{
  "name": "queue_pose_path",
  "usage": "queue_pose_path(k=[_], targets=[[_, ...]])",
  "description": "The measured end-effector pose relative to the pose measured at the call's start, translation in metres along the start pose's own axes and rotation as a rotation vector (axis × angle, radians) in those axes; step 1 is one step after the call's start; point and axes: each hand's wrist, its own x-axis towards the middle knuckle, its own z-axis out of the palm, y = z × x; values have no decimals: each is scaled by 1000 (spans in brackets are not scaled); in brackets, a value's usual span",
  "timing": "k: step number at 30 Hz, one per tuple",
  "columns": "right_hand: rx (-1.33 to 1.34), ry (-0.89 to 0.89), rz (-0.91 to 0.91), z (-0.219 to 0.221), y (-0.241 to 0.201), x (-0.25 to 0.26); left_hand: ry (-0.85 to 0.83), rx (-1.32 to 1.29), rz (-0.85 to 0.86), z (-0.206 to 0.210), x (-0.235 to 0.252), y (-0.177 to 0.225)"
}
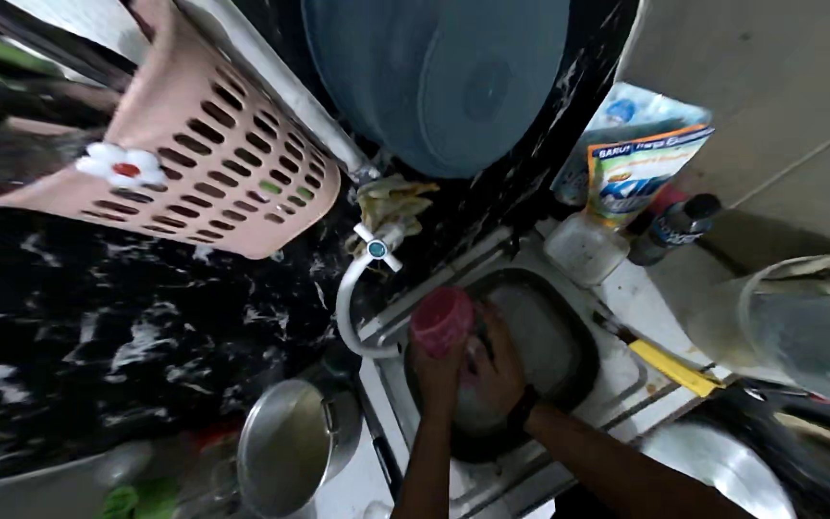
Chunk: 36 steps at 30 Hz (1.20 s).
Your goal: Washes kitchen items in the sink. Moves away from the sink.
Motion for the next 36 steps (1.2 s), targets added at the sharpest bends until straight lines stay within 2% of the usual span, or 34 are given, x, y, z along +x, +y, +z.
queue_pose_path(k=[2,4,5,7,8,11,14,17,18,20,22,26,28,31,33,36], targets=[[125,-55,152,-17,-16,25,-126,77,5,-18,-1,-2],[261,-270,328,-38,-31,57,-278,174,64,-36,-8,10],[242,-393,372,-45,-37,70,-330,234,123,-43,-10,14],[-11,-602,349,-49,-51,90,-394,357,210,-49,-5,25],[-161,-641,305,-45,-57,93,-401,434,255,-49,-2,28],[-410,-580,156,-25,-63,74,-412,581,334,-44,8,25],[-250,-501,-89,-14,-44,44,-393,532,338,-48,13,16],[-205,-593,-178,-18,-33,44,-442,570,285,-51,6,14],[-209,-642,-129,-22,-33,52,-445,574,315,-51,3,14],[-146,-670,124,-31,-36,75,-446,534,350,-53,2,17],[5,-587,383,-40,-32,82,-455,440,302,-56,-1,17],[399,-361,615,-44,4,55,-426,281,178,-46,-29,-3],[529,-290,632,-35,19,38,-286,145,44,-35,-32,-14],[385,-294,492,-18,22,10,-59,-65,-96,-20,-18,-26],[255,-272,433,-17,24,6,-66,-75,-135,-14,-6,-22],[147,-238,518,-35,6,14,-190,74,-173,-8,-9,0]])
